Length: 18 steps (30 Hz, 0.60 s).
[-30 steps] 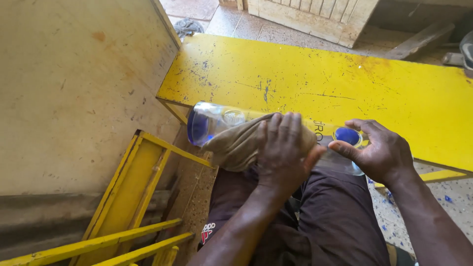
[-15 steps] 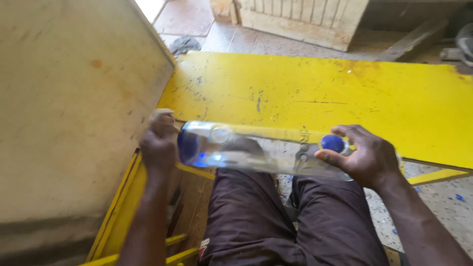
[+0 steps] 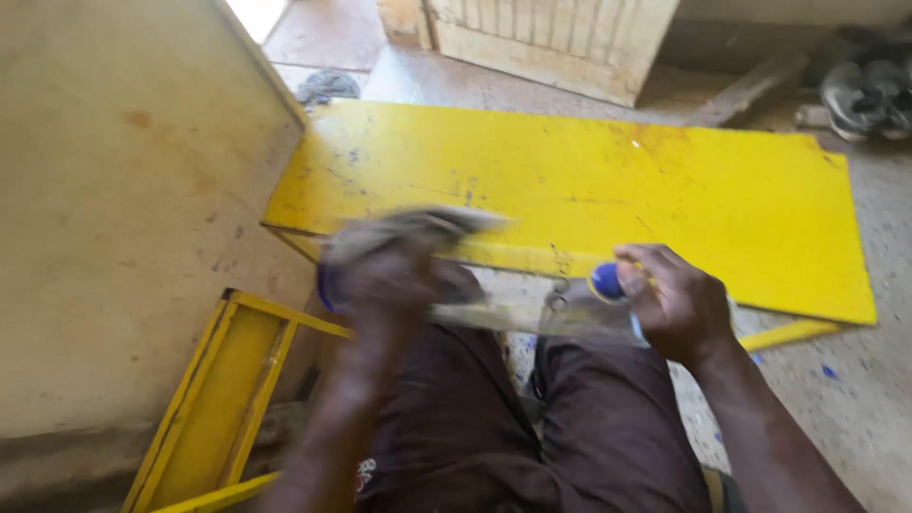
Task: A person is polishing a glass bottle using a cloth, rotating it to clean all sides thoroughly.
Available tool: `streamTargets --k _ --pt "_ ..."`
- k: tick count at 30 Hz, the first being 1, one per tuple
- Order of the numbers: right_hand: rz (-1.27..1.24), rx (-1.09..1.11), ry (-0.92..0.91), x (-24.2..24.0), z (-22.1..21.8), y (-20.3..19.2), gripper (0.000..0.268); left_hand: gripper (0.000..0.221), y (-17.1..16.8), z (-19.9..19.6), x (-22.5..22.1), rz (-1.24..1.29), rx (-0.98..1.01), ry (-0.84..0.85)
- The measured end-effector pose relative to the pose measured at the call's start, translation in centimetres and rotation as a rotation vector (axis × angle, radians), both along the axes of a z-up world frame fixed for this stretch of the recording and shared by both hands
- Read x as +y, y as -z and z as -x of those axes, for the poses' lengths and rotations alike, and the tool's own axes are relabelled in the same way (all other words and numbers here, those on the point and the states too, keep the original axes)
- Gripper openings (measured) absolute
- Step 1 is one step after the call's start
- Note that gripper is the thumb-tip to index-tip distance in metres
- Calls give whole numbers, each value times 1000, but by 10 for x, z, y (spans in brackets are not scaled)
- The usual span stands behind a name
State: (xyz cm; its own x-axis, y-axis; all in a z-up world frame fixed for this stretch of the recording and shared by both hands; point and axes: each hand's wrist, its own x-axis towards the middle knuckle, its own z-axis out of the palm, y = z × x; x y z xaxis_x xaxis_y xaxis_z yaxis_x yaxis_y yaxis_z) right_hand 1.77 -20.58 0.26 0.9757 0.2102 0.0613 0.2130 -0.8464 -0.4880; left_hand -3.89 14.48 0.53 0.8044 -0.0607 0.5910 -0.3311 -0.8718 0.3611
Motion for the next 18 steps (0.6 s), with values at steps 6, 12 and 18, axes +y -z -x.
streamTargets --k 6,12,18 --pt "-65 -59 -108 20 -7 -9 47 26 -31 -1 -5 -340 -94 -258" --pt "-50 -57 -112 15 0 -17 51 66 -13 36 -88 -259 -168 150" --pt "-121 -30 -93 18 5 -31 49 40 -52 -24 15 -276 202 -301"
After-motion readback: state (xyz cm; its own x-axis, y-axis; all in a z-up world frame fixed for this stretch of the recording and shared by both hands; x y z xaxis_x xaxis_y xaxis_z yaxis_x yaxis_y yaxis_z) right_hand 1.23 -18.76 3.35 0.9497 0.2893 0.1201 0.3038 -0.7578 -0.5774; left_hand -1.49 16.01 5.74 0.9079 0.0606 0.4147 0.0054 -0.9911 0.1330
